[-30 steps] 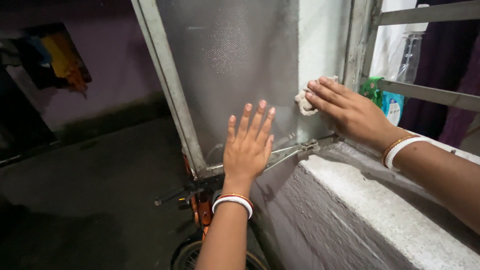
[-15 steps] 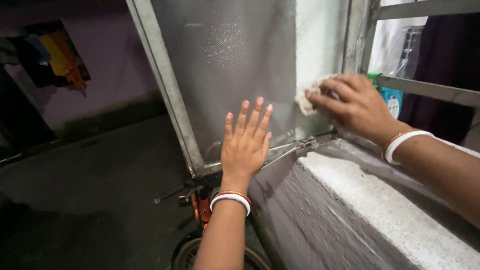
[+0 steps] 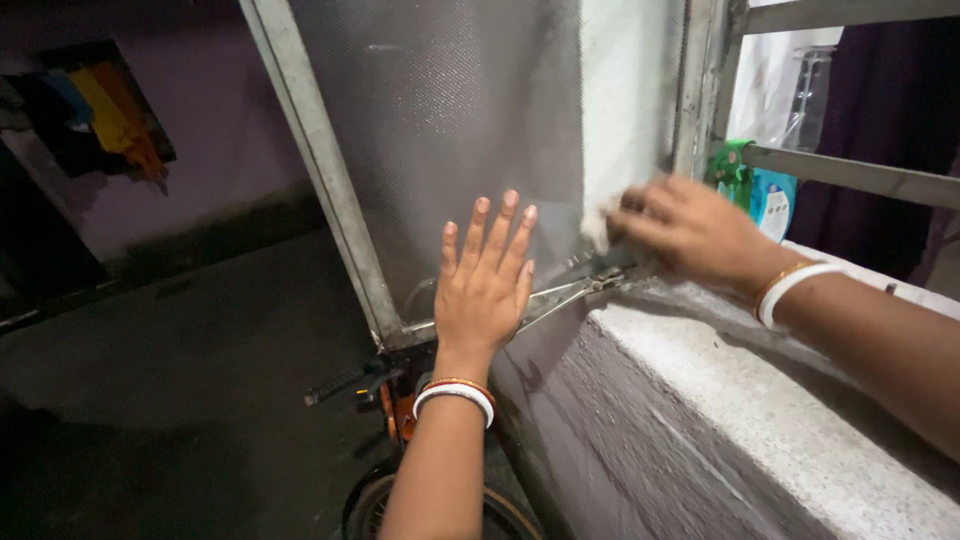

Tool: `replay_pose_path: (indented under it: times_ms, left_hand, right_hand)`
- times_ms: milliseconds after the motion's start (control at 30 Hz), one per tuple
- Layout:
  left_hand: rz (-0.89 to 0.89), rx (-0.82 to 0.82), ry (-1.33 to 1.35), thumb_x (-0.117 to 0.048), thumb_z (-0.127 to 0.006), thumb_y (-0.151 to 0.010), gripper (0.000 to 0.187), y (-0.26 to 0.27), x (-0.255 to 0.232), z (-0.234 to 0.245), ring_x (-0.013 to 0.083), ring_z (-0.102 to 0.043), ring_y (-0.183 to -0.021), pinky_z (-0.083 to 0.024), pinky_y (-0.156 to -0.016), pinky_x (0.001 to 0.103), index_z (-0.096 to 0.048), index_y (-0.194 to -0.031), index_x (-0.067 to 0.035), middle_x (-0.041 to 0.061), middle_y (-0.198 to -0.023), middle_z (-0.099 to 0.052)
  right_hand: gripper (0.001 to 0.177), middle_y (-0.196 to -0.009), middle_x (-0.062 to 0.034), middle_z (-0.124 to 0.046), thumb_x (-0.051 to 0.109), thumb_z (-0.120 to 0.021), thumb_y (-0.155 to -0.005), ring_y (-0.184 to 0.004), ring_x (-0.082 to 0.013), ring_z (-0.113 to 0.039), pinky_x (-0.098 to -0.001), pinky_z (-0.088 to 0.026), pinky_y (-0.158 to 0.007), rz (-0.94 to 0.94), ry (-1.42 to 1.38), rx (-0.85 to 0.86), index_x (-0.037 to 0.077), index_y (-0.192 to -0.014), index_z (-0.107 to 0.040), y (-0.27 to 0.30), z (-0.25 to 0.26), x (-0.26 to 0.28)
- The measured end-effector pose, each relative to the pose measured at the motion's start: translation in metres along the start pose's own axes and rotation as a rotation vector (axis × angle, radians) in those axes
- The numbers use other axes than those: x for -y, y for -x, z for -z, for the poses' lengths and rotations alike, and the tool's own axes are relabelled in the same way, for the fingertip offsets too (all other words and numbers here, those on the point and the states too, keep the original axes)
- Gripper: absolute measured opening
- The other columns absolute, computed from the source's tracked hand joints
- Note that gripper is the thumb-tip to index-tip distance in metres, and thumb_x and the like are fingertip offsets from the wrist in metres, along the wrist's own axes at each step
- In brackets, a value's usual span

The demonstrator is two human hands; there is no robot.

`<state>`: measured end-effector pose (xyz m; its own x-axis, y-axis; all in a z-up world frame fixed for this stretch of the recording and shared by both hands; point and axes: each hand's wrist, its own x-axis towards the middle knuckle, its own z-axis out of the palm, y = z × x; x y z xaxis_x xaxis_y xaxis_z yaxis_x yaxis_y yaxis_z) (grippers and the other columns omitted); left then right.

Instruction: The person wipes a metal window screen with a cloth, moving systematically across the surface to clean it. The person uses both hands to hold the screen and wipe it with a cloth.

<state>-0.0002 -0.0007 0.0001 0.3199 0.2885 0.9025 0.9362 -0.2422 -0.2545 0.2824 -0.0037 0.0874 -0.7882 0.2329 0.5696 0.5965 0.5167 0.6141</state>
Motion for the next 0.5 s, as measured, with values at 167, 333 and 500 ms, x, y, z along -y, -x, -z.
replay_pose_path:
  times_ms: [167,333,500]
  left_hand:
    - [0.02,-0.01,0.128,-0.037,-0.053,-0.106,0.059,0.0,0.0,0.008,0.0187,-0.012,-0.16,0.0,-0.131,0.044,-0.038,-0.162,-0.027,-0.003,-0.172,-0.025]
    - [0.035,0.034,0.301,-0.033,-0.055,-0.102,0.057,-0.003,0.003,0.025,0.0216,-0.019,-0.158,-0.007,-0.13,0.046,-0.045,-0.157,-0.024,-0.001,-0.169,-0.03]
    - [0.039,0.003,0.384,-0.026,-0.058,-0.1,0.052,0.002,0.011,0.042,0.0252,-0.028,-0.157,-0.016,-0.13,0.05,-0.053,-0.152,-0.018,0.004,-0.166,-0.037]
  right_hand:
    - [0.055,-0.131,-0.0123,-0.06,0.019,-0.083,-0.077,-0.114,-0.0291,-0.058,-0.0378,-0.054,-0.097,-0.221,0.03,-0.128,0.014,-0.129,-0.063,-0.012,0.0,-0.004]
    - [0.069,-0.122,-0.0155,-0.06,0.017,-0.083,-0.071,-0.106,-0.0297,-0.057,-0.0389,-0.055,-0.093,0.047,-0.061,0.027,0.006,-0.135,-0.061,-0.003,-0.012,0.014]
    - [0.068,-0.122,-0.0145,-0.06,0.018,-0.086,-0.066,-0.108,-0.0304,-0.058,-0.0422,-0.055,-0.092,0.078,-0.072,-0.017,0.009,-0.129,-0.063,-0.004,-0.004,0.01]
